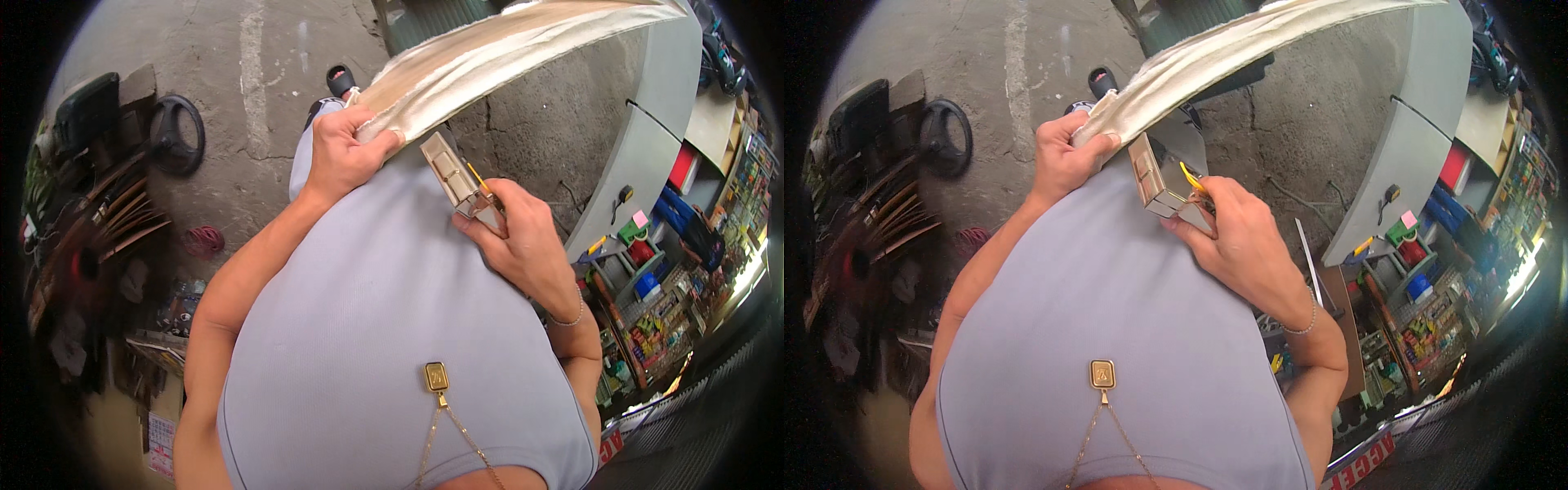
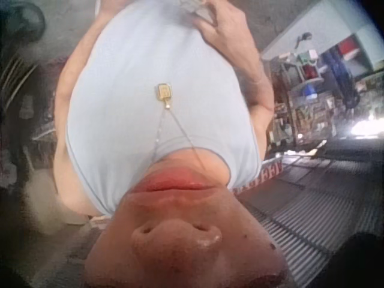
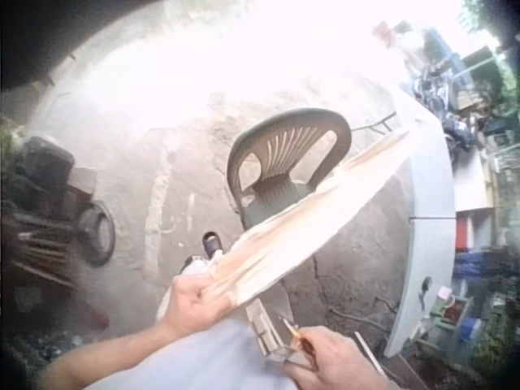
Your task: The person staples a white fabric strip along the curved edge of a large board using a handheld stapler. The board is held over a plastic chair while the person repeatedly positions and fires the stapler along the perimeter.
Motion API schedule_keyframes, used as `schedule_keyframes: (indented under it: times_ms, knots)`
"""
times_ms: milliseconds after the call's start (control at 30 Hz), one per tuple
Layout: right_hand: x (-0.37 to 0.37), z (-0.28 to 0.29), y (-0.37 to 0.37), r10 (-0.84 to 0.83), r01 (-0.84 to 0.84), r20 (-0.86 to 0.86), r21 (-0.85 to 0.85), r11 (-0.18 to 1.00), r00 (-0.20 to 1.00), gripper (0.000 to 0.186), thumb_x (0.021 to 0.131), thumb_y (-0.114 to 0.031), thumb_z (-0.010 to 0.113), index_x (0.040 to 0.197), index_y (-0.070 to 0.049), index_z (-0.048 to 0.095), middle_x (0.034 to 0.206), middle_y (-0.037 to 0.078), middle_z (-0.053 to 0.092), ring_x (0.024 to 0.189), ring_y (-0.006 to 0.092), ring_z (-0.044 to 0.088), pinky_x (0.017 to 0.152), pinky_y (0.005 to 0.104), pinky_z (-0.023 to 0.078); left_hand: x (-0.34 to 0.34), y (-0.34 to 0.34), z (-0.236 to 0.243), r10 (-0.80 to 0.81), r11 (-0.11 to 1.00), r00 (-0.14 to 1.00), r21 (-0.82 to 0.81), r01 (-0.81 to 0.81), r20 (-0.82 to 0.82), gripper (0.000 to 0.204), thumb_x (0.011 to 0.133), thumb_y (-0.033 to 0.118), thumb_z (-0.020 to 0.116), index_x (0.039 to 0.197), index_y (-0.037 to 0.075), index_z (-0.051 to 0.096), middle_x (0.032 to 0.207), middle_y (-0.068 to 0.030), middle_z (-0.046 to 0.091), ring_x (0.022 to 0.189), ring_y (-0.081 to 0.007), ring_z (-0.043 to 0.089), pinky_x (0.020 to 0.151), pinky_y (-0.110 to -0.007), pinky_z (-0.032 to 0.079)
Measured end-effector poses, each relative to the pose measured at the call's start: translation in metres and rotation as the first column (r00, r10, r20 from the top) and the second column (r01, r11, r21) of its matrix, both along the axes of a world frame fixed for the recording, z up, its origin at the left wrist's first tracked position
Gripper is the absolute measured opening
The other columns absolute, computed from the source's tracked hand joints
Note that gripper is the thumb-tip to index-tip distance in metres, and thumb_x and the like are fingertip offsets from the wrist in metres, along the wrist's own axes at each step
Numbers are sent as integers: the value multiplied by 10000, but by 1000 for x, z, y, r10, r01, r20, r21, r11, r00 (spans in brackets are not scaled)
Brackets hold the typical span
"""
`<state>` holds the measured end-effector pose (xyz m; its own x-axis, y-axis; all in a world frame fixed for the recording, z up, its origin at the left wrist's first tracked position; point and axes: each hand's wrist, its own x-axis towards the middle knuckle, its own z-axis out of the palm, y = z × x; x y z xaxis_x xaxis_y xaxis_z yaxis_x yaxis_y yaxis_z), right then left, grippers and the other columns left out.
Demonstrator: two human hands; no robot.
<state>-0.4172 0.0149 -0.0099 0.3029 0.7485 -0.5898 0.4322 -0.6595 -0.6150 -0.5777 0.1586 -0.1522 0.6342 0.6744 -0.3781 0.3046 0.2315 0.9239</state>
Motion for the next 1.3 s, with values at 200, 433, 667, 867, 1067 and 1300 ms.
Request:
schedule_keyframes:
  times_ms: [200,433,667,867,1067,1300]
  knots:
    - [-18,-11,-3,-70,60,-80,-115,991,994,331,856,-208,754,991,39,580,891,206,637,794,390,640,717,433,500,-5,-4,-10,-62,997,998,-54,63,10,125,764,54,713,838,-45,697,667,-8,598,613,-54,490,543,-244,387]
    - [-28,-16,-4,-84,78,-44,-124,989,996,342,858,-210,753,984,47,565,873,219,632,780,391,643,699,433,500,-1,-13,-15,37,999,996,-17,-35,78,179,702,72,697,654,-67,593,518,-63,505,481,-81,412,445,-291,328]
    - [-30,-18,-9,-55,57,21,-88,994,998,304,884,-208,742,1008,25,593,823,189,645,704,313,631,675,372,499,-1,-19,-16,33,999,995,23,-35,92,172,690,77,681,654,-65,592,511,-68,477,472,-102,396,448,-303,322]
    - [-31,-15,-4,-38,38,5,-174,984,999,364,840,-221,774,963,34,546,852,225,637,744,381,651,657,426,507,-2,-22,-10,54,998,995,18,-56,83,156,690,76,677,673,-66,616,533,-85,506,477,-106,412,453,-306,336]
    - [-38,-23,-2,34,-3,151,-204,979,988,395,780,-277,820,899,5,570,808,205,650,698,380,664,610,445,520,-5,-24,-11,81,996,989,29,-86,126,162,696,87,682,703,-70,640,541,-96,532,479,-109,432,457,-304,349]
    - [-46,-37,-8,-49,68,181,-100,993,982,328,792,-279,809,874,-22,622,731,147,642,613,277,637,591,400,504,-8,-21,-15,121,993,986,-32,-118,114,174,695,108,699,682,-56,642,499,-75,492,470,-98,417,459,-306,353]
